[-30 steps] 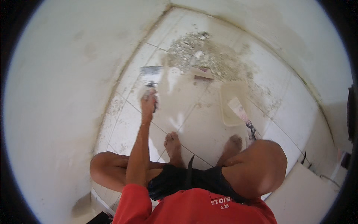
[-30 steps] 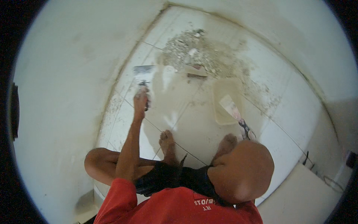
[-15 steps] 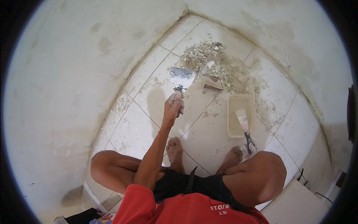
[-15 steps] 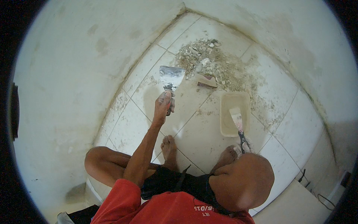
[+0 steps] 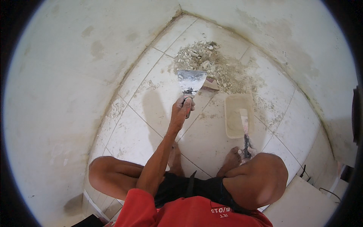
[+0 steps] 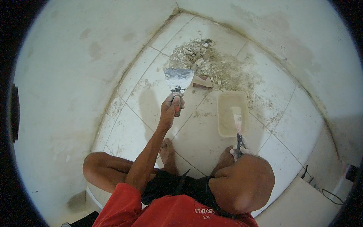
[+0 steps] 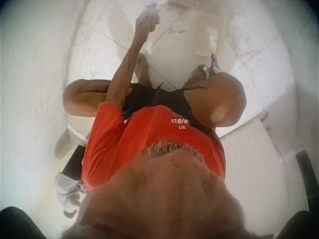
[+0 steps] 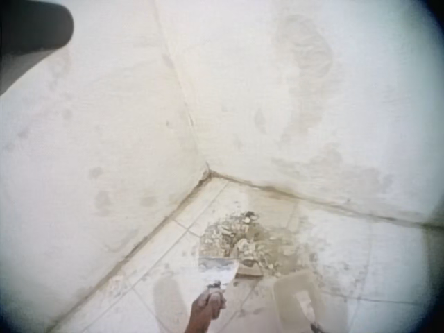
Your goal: The person applies patching compound to a wall using putty knives. They scoop the material from a container and spread it over damaged sections of the wall while sitting on the floor.
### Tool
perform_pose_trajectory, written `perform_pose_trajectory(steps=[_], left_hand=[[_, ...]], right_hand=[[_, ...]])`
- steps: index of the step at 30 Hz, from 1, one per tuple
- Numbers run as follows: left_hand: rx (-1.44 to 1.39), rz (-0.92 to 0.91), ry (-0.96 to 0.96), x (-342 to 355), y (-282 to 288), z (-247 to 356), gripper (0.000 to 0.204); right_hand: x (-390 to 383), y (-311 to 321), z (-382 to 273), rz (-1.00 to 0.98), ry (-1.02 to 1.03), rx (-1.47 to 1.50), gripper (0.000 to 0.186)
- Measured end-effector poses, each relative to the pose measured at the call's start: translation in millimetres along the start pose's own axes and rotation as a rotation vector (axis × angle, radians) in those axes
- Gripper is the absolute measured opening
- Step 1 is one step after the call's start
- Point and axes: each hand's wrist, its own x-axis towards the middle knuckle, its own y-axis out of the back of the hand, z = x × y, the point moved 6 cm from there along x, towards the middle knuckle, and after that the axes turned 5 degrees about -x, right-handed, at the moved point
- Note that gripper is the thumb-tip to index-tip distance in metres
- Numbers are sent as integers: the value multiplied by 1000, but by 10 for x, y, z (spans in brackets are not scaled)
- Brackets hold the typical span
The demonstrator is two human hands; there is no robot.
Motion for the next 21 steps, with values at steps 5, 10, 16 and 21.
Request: perform_pose_trajectory(steps=[5,10,16,21], left_hand=[[-20,8,41,-82,-36,-62,30],[26,245,-123,44,-135,174,31],[326,389,-59,-11,464,23,31],[276,219,36,-119,-520,230,35]], right_hand=[[-53,-97,171,-8,-23,0,45],[70,-129,303,-67,-23,35,46],[182,-219,383,-145,-24,69,47],[325,-116,497,-173,37,110,50]])
